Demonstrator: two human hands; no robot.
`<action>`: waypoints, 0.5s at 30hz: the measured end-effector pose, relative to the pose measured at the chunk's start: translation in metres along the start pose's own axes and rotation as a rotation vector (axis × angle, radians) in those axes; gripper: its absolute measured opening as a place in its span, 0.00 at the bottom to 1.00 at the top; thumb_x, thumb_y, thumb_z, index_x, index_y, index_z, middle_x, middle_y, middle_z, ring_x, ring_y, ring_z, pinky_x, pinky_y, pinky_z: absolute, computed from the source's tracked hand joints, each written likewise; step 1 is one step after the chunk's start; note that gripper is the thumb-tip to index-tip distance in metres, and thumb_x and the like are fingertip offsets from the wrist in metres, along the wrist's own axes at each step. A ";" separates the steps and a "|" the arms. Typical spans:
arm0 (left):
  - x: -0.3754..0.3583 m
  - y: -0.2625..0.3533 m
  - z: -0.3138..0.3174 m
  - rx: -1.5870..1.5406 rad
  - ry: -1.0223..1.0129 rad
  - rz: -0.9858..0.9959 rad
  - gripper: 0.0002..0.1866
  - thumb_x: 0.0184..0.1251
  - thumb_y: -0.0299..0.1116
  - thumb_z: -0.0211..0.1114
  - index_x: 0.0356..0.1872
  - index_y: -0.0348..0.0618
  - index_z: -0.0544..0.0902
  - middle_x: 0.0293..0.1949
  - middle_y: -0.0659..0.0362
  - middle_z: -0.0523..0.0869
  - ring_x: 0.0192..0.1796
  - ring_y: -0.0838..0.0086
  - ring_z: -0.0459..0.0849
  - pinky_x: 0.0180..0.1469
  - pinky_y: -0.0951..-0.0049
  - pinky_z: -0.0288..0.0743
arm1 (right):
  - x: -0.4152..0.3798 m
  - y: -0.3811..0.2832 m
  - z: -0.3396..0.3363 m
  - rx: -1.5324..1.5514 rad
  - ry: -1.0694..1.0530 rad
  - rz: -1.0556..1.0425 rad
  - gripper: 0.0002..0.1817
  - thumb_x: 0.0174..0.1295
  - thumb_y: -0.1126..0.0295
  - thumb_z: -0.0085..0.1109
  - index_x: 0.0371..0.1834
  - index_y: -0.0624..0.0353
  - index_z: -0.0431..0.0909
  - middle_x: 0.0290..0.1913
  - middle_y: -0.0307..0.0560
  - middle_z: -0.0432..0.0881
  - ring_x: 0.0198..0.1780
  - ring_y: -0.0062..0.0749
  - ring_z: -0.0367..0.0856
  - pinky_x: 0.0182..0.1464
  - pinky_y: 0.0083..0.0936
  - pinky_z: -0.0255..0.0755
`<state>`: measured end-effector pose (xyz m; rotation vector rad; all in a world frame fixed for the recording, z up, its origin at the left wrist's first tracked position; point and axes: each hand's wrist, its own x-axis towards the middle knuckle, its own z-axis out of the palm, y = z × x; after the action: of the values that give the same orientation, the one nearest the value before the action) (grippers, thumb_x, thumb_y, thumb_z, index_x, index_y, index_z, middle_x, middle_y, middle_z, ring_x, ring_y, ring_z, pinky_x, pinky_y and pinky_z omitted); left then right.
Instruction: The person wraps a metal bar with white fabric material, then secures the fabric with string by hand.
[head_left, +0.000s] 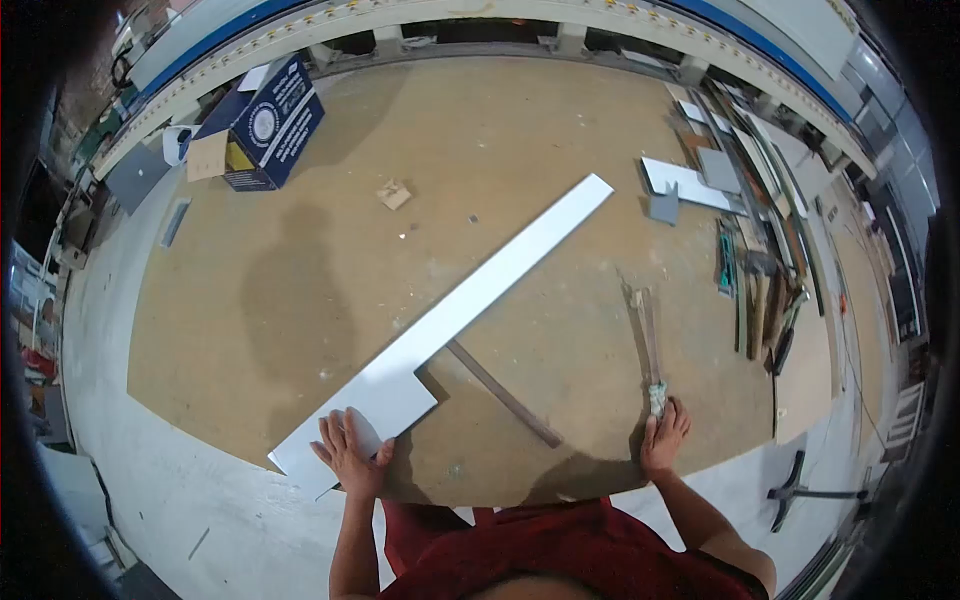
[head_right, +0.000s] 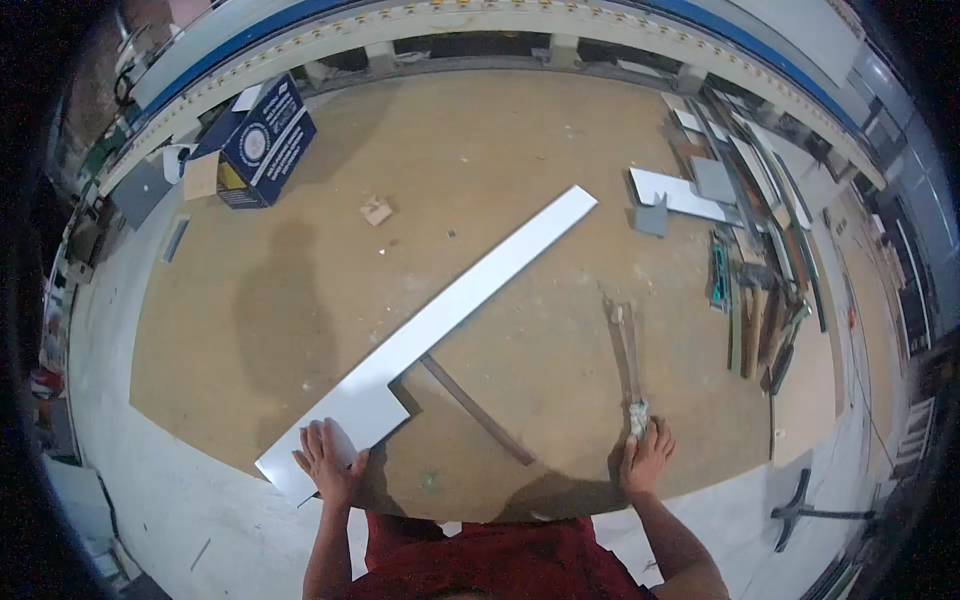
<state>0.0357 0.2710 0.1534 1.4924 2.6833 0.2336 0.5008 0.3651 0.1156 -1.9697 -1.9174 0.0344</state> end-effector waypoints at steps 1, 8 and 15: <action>0.001 0.001 0.000 0.007 0.004 -0.005 0.45 0.45 0.61 0.62 0.64 0.48 0.59 0.65 0.48 0.56 0.69 0.53 0.47 0.65 0.43 0.33 | 0.001 -0.001 0.000 -0.020 -0.006 0.017 0.23 0.60 0.61 0.44 0.52 0.68 0.63 0.56 0.61 0.64 0.57 0.55 0.59 0.59 0.49 0.49; 0.000 0.006 0.002 0.057 0.013 -0.027 0.47 0.44 0.60 0.62 0.64 0.47 0.58 0.65 0.51 0.56 0.70 0.55 0.46 0.66 0.45 0.32 | 0.002 -0.002 -0.002 -0.001 -0.001 -0.014 0.22 0.59 0.62 0.45 0.53 0.66 0.63 0.55 0.59 0.64 0.58 0.54 0.60 0.59 0.48 0.48; -0.007 0.003 0.013 0.077 0.109 0.019 0.42 0.48 0.53 0.62 0.64 0.47 0.58 0.65 0.51 0.57 0.69 0.55 0.48 0.65 0.44 0.37 | 0.000 0.000 -0.007 0.150 0.090 -0.009 0.21 0.57 0.62 0.48 0.50 0.65 0.67 0.53 0.57 0.67 0.57 0.49 0.61 0.59 0.46 0.48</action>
<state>0.0438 0.2677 0.1405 1.5709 2.7941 0.2215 0.5030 0.3631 0.1222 -1.8338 -1.8112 0.0829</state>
